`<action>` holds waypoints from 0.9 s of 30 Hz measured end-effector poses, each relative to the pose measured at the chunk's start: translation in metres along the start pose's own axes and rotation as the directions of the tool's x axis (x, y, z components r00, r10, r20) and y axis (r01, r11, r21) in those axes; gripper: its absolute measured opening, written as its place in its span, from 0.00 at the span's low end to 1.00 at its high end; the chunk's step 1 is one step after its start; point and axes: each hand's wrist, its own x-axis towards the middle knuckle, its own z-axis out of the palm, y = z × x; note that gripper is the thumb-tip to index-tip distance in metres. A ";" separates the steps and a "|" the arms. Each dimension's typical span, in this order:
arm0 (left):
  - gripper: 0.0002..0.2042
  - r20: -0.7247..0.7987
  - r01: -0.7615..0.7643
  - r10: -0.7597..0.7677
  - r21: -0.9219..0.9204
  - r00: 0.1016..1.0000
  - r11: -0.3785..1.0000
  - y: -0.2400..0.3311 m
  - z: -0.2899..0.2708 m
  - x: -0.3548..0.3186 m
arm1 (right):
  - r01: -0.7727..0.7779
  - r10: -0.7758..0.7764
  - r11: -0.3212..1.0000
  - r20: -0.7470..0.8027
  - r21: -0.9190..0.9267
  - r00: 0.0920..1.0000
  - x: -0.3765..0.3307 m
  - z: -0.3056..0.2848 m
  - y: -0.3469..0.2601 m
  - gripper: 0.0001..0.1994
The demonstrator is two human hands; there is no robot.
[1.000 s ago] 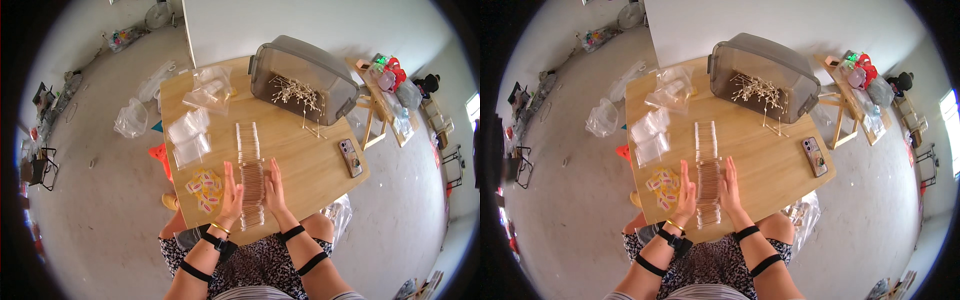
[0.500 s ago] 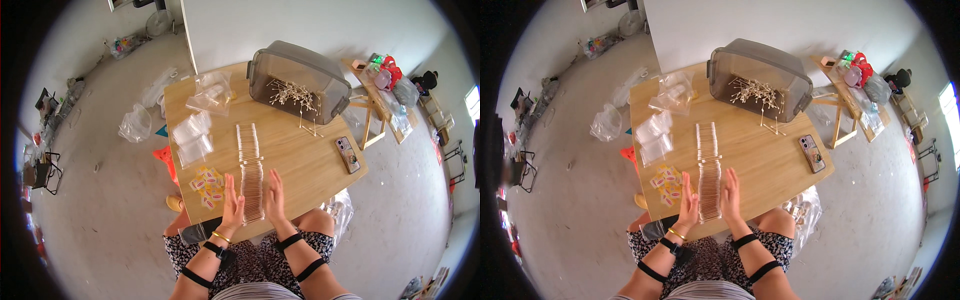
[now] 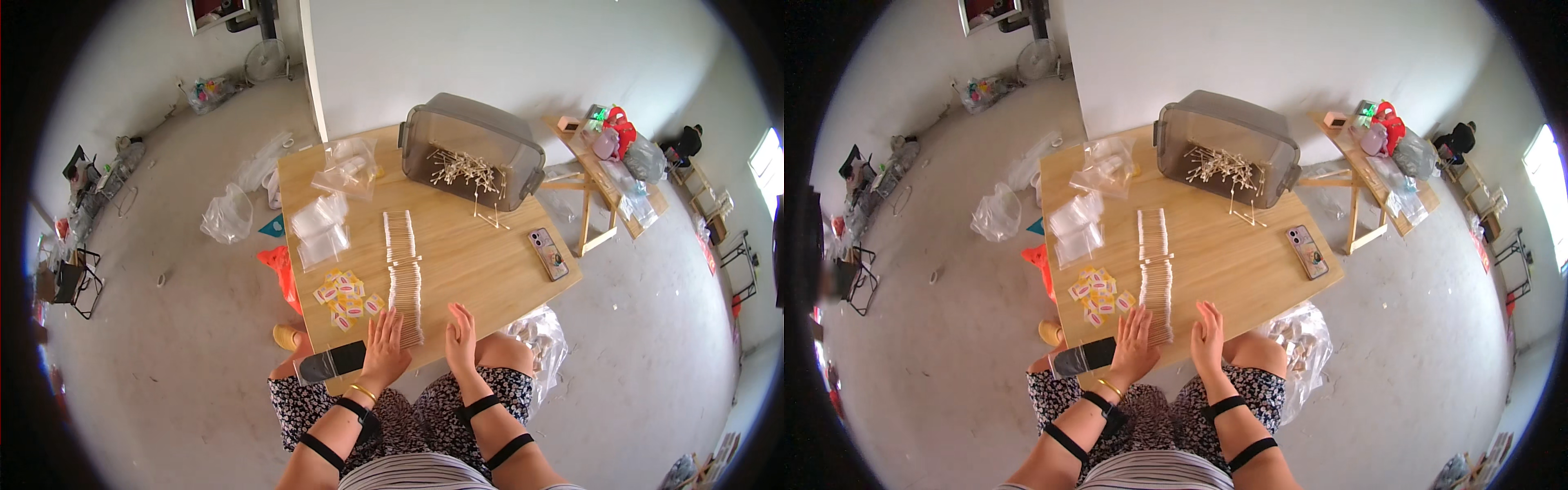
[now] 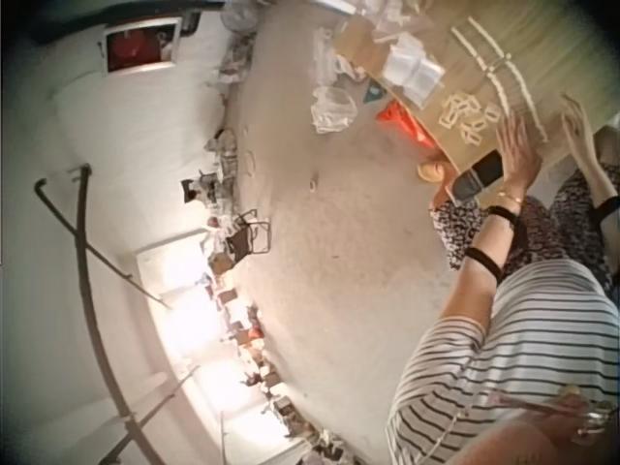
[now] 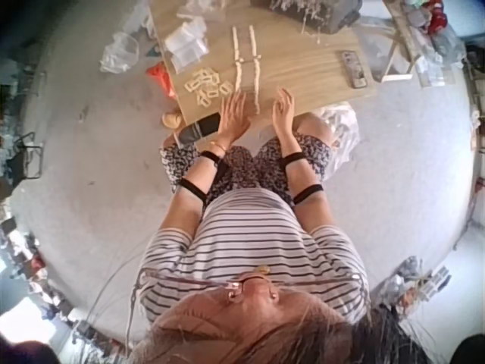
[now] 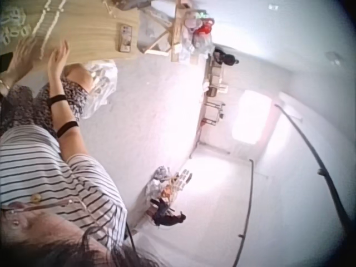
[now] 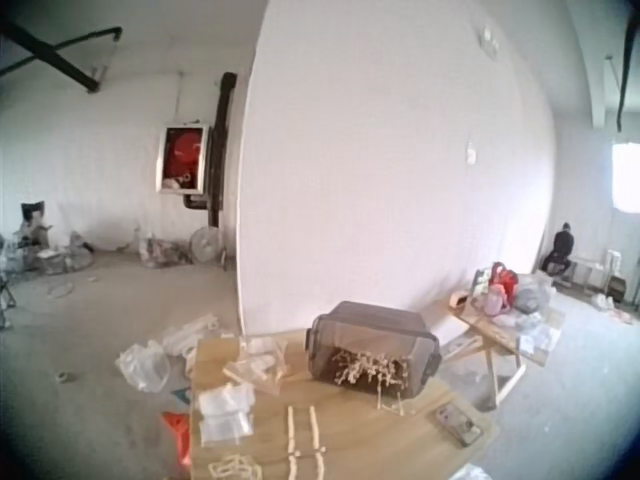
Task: Sort cotton swabs into rows on a table and package them into plastic bags.
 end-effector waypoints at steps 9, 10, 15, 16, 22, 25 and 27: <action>0.43 0.229 -0.012 -0.051 0.266 0.972 0.964 0.027 -0.013 0.024 | -0.002 0.010 0.987 0.052 -0.159 0.999 -0.005 -0.003 0.014 0.22; 0.43 0.146 -0.031 0.000 0.212 0.989 0.977 0.029 -0.009 0.024 | 0.030 -0.005 0.949 0.079 -0.314 0.997 -0.003 -0.002 0.016 0.22; 0.43 0.023 -0.065 0.061 0.293 0.998 0.954 0.020 0.016 0.027 | 0.230 -0.124 0.757 0.212 -0.612 0.969 -0.002 0.008 0.021 0.26; 0.43 0.052 -0.057 0.045 0.268 0.998 0.962 0.019 0.018 0.027 | 0.235 -0.105 0.725 0.233 -0.647 0.967 -0.002 0.009 0.025 0.28; 0.44 0.016 -0.013 0.011 0.168 1.000 0.986 0.025 0.013 0.060 | 0.213 -0.108 0.717 0.197 -0.664 0.975 -0.004 0.008 0.027 0.28; 0.45 0.009 0.022 -0.025 0.190 1.000 0.982 0.008 0.018 0.080 | 0.139 -0.014 0.785 0.207 -0.603 0.978 0.007 0.007 0.014 0.27; 0.45 0.042 0.038 -0.051 0.259 0.998 0.965 -0.002 0.025 0.085 | 0.078 0.046 0.807 0.194 -0.585 0.980 0.030 0.004 0.010 0.27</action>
